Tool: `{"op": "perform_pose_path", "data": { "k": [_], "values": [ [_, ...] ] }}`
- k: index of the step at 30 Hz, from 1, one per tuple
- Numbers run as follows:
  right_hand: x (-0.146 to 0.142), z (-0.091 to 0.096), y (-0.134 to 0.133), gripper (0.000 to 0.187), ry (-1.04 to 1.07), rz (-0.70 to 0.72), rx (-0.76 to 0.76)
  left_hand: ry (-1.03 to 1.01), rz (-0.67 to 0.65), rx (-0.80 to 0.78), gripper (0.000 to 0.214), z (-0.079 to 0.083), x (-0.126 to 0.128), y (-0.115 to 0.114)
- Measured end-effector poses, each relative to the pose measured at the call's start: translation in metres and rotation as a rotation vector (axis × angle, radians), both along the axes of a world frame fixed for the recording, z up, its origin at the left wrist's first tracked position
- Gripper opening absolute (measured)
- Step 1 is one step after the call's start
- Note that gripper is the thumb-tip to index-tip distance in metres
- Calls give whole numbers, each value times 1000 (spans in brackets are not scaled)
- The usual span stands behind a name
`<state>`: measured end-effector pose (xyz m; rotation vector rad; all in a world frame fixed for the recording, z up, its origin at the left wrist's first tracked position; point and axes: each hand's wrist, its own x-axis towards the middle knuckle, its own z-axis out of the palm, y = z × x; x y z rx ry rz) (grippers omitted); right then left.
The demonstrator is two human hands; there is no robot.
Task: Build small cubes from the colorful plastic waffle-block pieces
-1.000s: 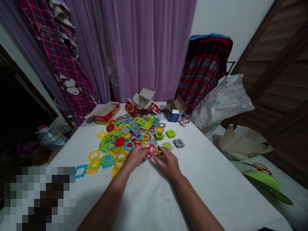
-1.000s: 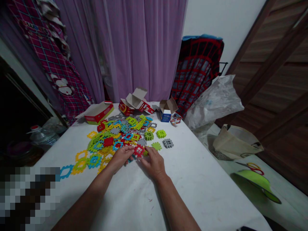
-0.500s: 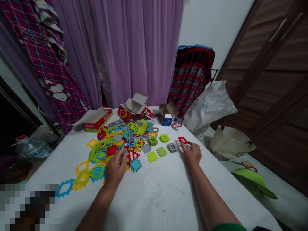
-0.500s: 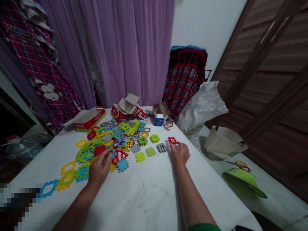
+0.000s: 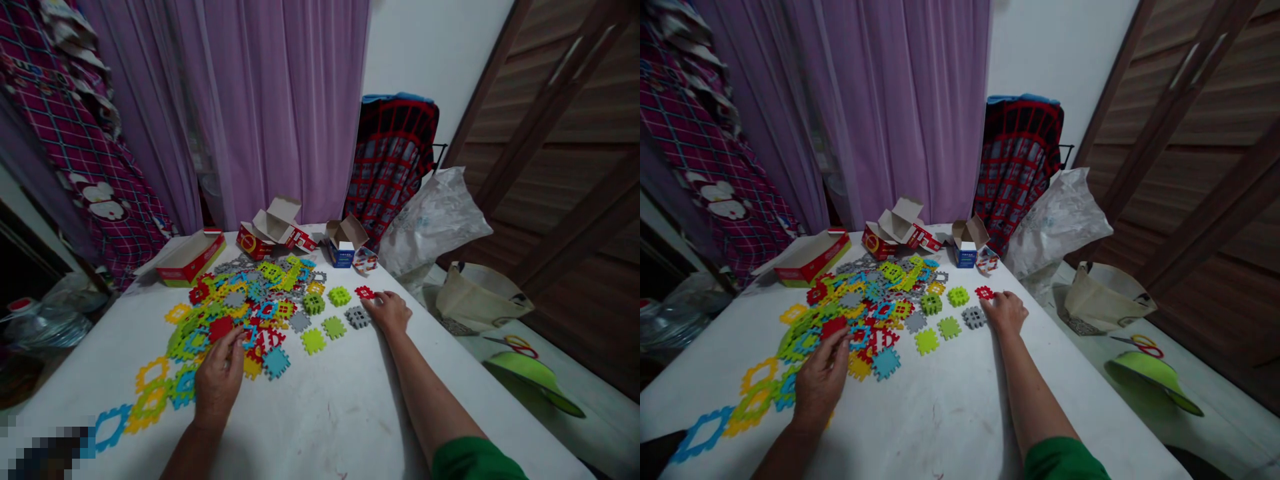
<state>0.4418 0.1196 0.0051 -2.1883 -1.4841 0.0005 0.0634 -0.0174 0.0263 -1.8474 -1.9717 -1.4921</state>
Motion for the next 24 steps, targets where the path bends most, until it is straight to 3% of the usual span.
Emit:
{"op": "perform_pose_path", "data": {
  "k": [6, 10, 15, 18, 20, 24],
  "values": [
    [4, -3, 1, 46, 77, -7, 45, -47, 55, -53, 28, 3, -10, 2],
    [9, -6, -4, 40, 257, -62, 177, -71, 119, -55, 27, 7, -21, 0],
    [9, -8, -25, 41, 467, -161, 307, -59, 163, -46, 28, 9, -35, -11],
    [-4, -9, -45, 41, 490, -191, 431, -28, 171, -47, 28, 9, -43, -18],
    [-21, -7, -57, 39, 412, -88, 524, -15, 182, -54, 28, 9, -49, -20],
    [-79, -4, -73, 32, 259, 356, 586, -16, 209, -62, 28, 3, -58, -18]
  ]
}}
